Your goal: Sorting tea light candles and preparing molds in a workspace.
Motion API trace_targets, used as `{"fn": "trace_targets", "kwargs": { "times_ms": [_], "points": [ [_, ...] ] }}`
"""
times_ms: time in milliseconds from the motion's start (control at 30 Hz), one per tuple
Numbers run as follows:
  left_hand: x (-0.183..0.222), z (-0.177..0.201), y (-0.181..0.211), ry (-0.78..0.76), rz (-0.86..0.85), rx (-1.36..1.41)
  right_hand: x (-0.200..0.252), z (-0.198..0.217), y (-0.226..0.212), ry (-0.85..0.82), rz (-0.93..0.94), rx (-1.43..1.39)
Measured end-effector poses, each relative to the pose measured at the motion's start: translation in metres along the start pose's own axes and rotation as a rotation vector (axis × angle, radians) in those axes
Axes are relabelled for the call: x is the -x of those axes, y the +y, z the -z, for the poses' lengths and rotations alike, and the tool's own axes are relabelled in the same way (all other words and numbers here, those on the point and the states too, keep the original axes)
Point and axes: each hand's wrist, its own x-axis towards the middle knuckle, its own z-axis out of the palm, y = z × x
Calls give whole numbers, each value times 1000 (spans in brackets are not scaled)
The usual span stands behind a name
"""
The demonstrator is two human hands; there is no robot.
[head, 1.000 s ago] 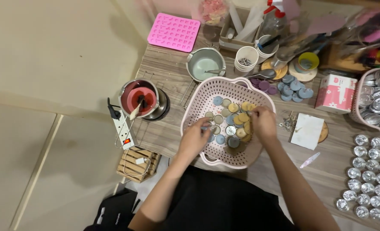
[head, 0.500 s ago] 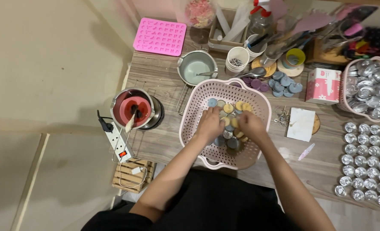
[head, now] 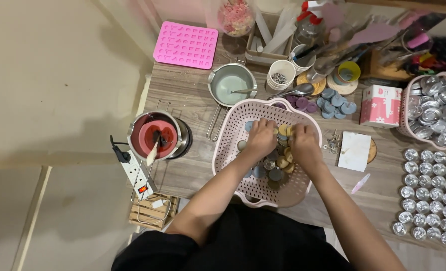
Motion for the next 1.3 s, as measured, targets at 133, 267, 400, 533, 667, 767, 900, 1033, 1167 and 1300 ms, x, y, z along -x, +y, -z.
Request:
{"fn": "trace_targets", "kwargs": {
  "times_ms": [133, 267, 400, 533, 667, 767, 900, 1033, 1167, 1300],
  "points": [
    [-17, -9, -3, 10, 32, 11, -8, -5, -2, -11, 15, -49],
    [-15, -10, -5, 59, -38, -70, -9, -13, 3, -16, -19, -171],
    [-8, -9, -7, 168, -123, -310, -14, -1, -2, -73, -108, -203],
    [-7, -9, -11, 191, -177, -391, -10, 18, -20, -97, -130, -136],
    [-9, -3, -7, 207, -266, -305, -5, 29, -32, -129, -167, -40],
    [-9, 11, -2, 136, -311, -357, -2, 21, -27, -94, -125, 55],
    [-3, 23, -10, 80, -329, -537, 4, 5, -15, -83, -17, 242],
    [24, 51, -16, -29, -242, -281, 3, 8, -17, -117, 12, 242],
    [45, 38, -45, 203, -90, -63, -2, 1, -16, -167, 72, 229],
    [55, 33, -50, 81, -88, -327, -4, -12, -6, -166, 124, 292]
  ]
}}
